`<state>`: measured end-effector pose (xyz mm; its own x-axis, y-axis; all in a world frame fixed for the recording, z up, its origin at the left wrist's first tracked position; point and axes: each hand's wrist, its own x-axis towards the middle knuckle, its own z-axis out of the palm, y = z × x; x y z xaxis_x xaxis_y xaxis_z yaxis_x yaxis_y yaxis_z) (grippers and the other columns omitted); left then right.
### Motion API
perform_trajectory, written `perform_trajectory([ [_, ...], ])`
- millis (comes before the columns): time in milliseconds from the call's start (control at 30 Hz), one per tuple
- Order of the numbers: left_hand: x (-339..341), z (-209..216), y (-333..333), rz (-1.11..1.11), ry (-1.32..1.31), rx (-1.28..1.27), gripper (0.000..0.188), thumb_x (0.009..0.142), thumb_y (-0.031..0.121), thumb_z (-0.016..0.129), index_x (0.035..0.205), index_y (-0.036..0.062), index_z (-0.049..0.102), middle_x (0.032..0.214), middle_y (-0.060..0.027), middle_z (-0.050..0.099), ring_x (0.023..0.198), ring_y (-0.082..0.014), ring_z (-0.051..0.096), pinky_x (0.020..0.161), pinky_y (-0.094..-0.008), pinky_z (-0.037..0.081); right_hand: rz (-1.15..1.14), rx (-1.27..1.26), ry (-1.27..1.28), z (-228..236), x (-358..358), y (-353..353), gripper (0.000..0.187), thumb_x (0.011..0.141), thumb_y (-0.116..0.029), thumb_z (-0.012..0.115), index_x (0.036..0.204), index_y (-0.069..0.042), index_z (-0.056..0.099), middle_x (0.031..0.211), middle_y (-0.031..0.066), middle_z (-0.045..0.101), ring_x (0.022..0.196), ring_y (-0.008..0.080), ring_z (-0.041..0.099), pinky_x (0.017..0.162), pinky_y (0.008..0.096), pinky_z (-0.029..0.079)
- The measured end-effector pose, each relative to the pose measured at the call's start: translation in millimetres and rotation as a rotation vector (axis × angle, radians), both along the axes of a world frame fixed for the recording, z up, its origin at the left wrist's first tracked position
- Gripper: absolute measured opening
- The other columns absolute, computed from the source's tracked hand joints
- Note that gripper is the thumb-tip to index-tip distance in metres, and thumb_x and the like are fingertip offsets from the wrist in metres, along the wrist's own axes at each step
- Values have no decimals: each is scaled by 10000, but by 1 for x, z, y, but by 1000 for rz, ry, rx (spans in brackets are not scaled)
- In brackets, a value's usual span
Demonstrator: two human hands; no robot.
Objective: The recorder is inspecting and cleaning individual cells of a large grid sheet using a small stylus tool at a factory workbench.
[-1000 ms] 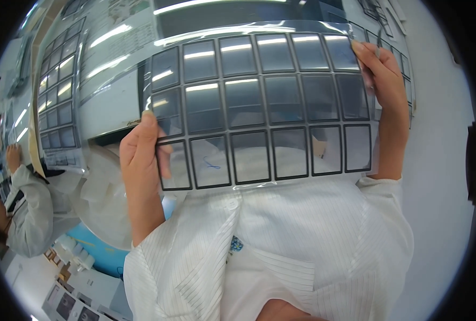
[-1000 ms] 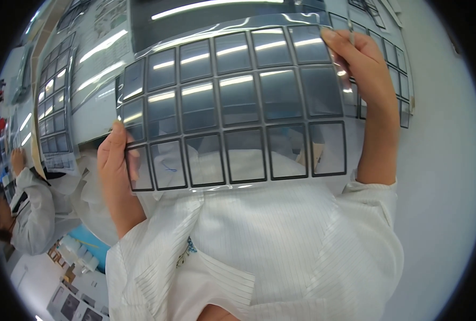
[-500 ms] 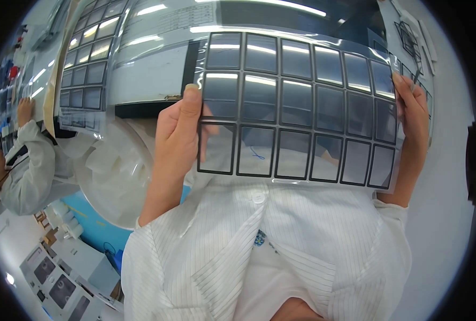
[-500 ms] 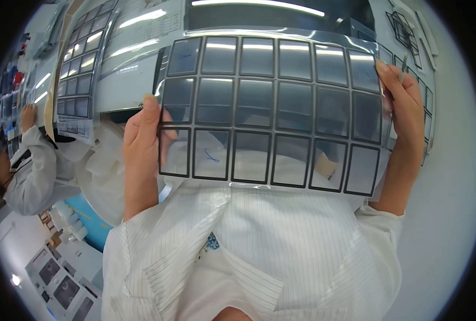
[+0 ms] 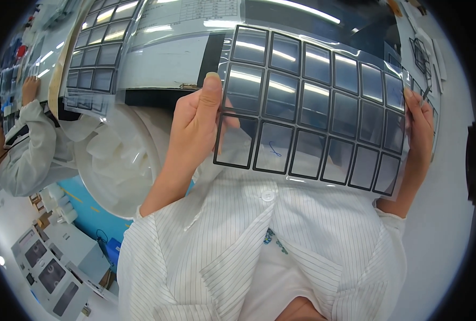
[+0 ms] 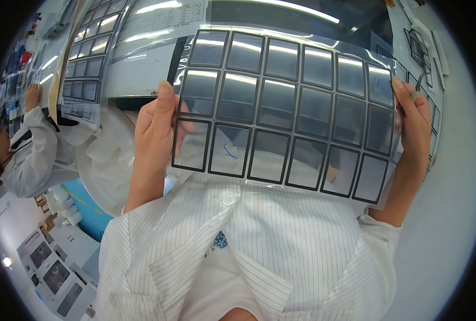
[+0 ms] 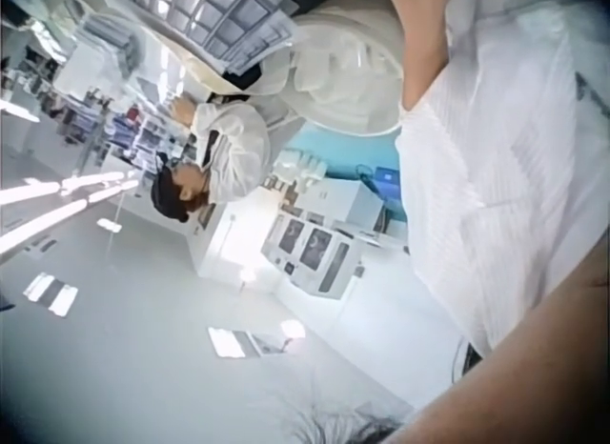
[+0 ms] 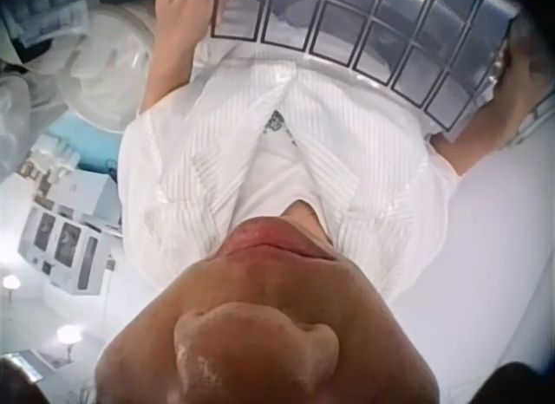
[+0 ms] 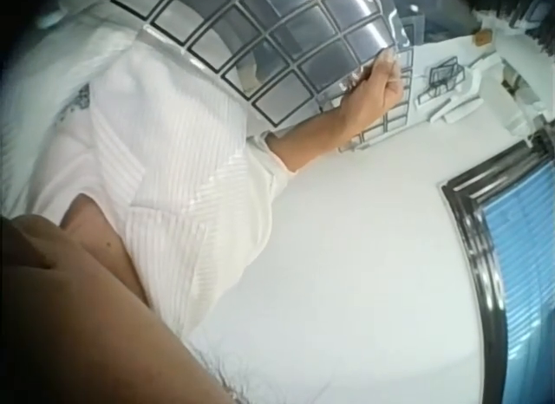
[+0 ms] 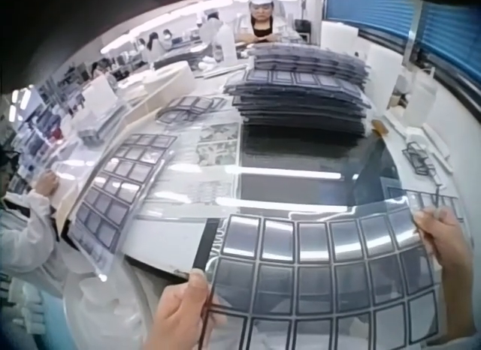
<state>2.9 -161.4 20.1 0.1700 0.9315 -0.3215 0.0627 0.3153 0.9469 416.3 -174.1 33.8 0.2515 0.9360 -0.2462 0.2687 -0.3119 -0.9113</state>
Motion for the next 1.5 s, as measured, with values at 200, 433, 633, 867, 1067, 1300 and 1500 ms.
perform_trajectory([
  [200,0,3,9,31,41,-55,534,996,469,484,696,40,589,578,-33,589,376,-50,417,347,-218,294,-52,-23,-91,5,-5,4,273,945,-334,623,961,-69,683,623,-109,480,506,-31,358,468,150,234],
  [433,1,-2,26,-15,18,-38,477,973,443,542,722,42,603,573,-23,588,392,-44,420,357,-225,296,-133,66,-138,6,-24,15,280,933,-326,639,728,-136,627,604,-104,472,528,-16,367,507,169,255],
  [633,5,-3,37,-102,-9,22,487,983,449,518,698,56,559,511,31,482,403,-46,411,380,-229,307,-94,1,-145,9,5,19,257,887,-347,695,808,-103,682,647,-75,532,567,2,433,525,177,303],
  [867,1,3,43,-64,113,34,455,981,435,538,700,81,587,527,72,461,432,-30,397,400,-222,284,-460,147,-223,10,-38,27,290,895,-367,676,765,-109,659,619,-97,489,579,-2,418,564,152,273],
  [1067,-4,8,48,-48,103,36,409,957,437,582,729,99,612,559,56,524,413,-16,392,365,-203,244,87,-8,-57,6,16,28,259,926,-324,647,888,-69,678,721,-81,544,658,-9,455,610,152,335],
  [1300,-9,2,50,37,168,4,409,946,433,605,783,59,641,595,-5,590,406,-26,396,353,-201,253,66,118,-160,2,-8,31,365,945,-372,605,680,-126,556,604,-91,487,522,-4,396,488,174,293],
  [1500,-20,-4,56,33,158,12,417,952,433,597,769,58,607,581,-14,579,359,-31,367,318,-200,219,61,-1,14,18,-28,31,354,981,-251,556,663,-96,566,536,-46,496,417,40,436,394,204,339],
])
